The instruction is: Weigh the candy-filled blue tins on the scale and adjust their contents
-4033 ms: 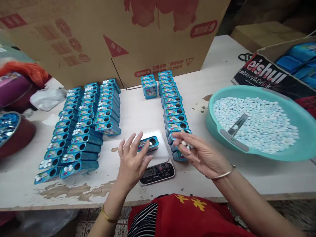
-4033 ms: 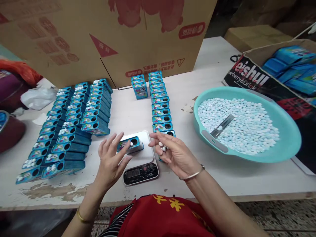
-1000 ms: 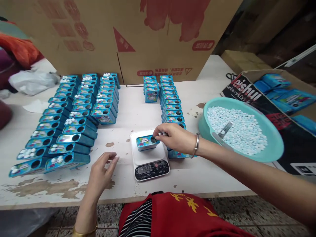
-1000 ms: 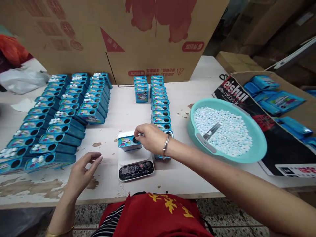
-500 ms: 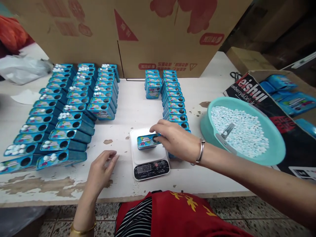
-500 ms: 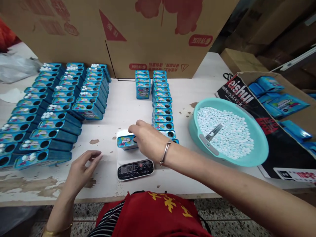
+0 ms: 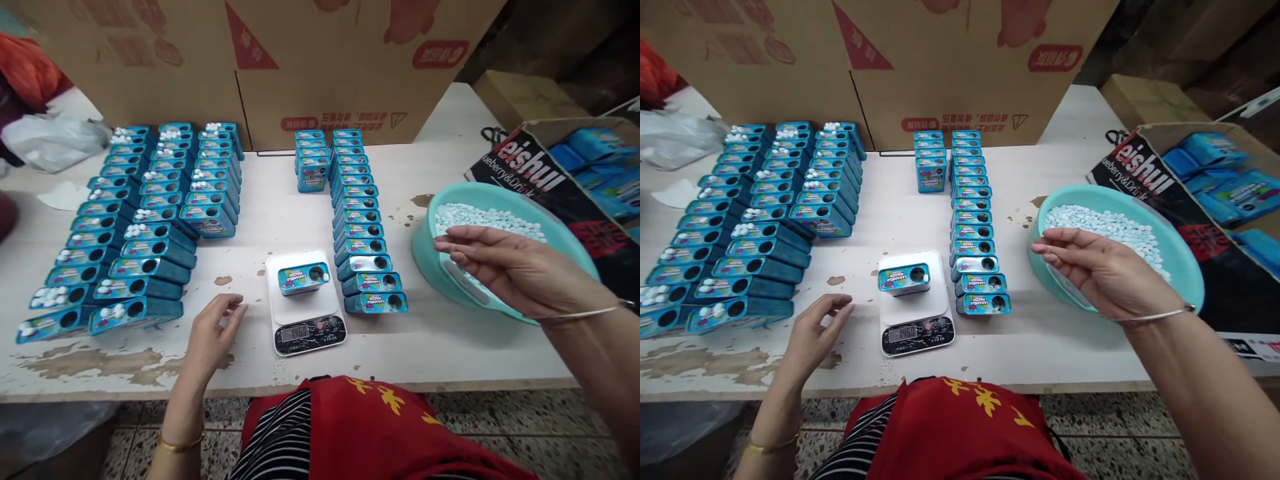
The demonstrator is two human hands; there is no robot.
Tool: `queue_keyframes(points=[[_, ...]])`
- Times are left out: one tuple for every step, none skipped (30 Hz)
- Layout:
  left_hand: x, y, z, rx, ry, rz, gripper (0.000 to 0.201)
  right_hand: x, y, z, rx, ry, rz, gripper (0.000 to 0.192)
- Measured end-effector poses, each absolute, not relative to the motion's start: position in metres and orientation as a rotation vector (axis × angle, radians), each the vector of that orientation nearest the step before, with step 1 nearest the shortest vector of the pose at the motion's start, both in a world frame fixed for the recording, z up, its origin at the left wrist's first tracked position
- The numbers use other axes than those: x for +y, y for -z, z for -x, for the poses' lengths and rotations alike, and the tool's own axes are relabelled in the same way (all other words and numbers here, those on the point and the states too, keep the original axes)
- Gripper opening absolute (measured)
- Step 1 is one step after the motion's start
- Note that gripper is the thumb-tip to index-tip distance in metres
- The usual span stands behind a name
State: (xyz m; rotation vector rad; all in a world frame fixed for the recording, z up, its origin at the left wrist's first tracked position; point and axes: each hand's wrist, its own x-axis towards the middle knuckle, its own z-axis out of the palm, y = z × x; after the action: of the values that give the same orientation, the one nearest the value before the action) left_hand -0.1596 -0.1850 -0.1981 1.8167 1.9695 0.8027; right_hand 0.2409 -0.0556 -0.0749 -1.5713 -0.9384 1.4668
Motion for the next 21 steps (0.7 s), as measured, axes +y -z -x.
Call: queue_keyframes(points=[[-0.183,0.197,0.157,1.959,-0.803,-1.828,0.024,-0.061,0.077,-0.244,-0.944,-1.446,1.588,0.021],[-0.181,0.195,0.155,1.948,-0.808,-1.845,0.024,-0.066,0.077,-0.242,-0.975,-1.431,1.588,0.022],[-0.179,0.194,0.153,1.935,-0.812,-1.866,0.023,-0.071,0.078,-0.238,-1.030,-1.419,1.572,0.024],[-0.177,0.192,0.151,1.925,-0.815,-1.886,0.023,-0.075,0.077,-0.230,-1.105,-1.412,1.544,0.025],[-0.175,0.190,0.149,1.917,-0.813,-1.901,0.022,-0.078,0.077,-0.220,-1.189,-1.406,1.503,0.026],[-0.174,0.188,0.147,1.912,-0.809,-1.914,0.022,-0.081,0.077,-0.207,-1.278,-1.406,1.448,0.026],[-0.172,0.186,0.145,1.907,-0.806,-1.926,0.022,-0.082,0.077,-0.193,-1.361,-1.416,1.388,0.026],[-0.171,0.184,0.143,1.900,-0.806,-1.939,0.022,-0.082,0.078,-0.178,-1.420,-1.418,1.320,0.024],[-0.170,0.182,0.141,1.893,-0.807,-1.946,0.022,-0.081,0.080,-0.162,-1.472,-1.429,1.254,0.023],[-0.170,0.181,0.140,1.886,-0.811,-1.950,0.022,-0.079,0.083,-0.147,-1.526,-1.436,1.193,0.020],[-0.170,0.180,0.140,1.880,-0.815,-1.952,0.022,-0.077,0.086,-0.133,-1.593,-1.437,1.136,0.018],[-0.170,0.179,0.139,1.877,-0.818,-1.953,0.022,-0.074,0.090,-0.120,-1.670,-1.417,1.087,0.015],[-0.171,0.179,0.140,1.877,-0.819,-1.958,0.022,-0.071,0.093,-0.110,-1.752,-1.385,1.058,0.013],[-0.172,0.178,0.140,1.878,-0.819,-1.967,0.021,-0.069,0.096,-0.103,-1.833,-1.335,1.038,0.011],[-0.173,0.178,0.141,1.877,-0.820,-1.981,0.020,-0.067,0.098,-0.099,-1.899,-1.267,1.030,0.009],[-0.174,0.177,0.141,1.871,-0.827,-1.997,0.018,-0.064,0.098,-0.099,-1.942,-1.189,1.033,0.009],[-0.175,0.175,0.140,1.867,-0.844,-2.011,0.016,-0.063,0.098,-0.103,-1.958,-1.108,1.042,0.009],[-0.176,0.172,0.138,1.864,-0.878,-2.027,0.014,-0.061,0.097,-0.111,-1.948,-1.029,1.056,0.011],[-0.176,0.167,0.135,1.859,-0.926,-2.053,0.011,-0.059,0.095,-0.122,-1.918,-0.961,1.083,0.012],[-0.176,0.162,0.129,1.847,-0.979,-2.103,0.011,-0.057,0.092,-0.136,-1.875,-0.897,1.125,0.013],[-0.174,0.156,0.122,1.823,-1.027,-2.178,0.014,-0.055,0.091,-0.152,-1.832,-0.831,1.182,0.014]])
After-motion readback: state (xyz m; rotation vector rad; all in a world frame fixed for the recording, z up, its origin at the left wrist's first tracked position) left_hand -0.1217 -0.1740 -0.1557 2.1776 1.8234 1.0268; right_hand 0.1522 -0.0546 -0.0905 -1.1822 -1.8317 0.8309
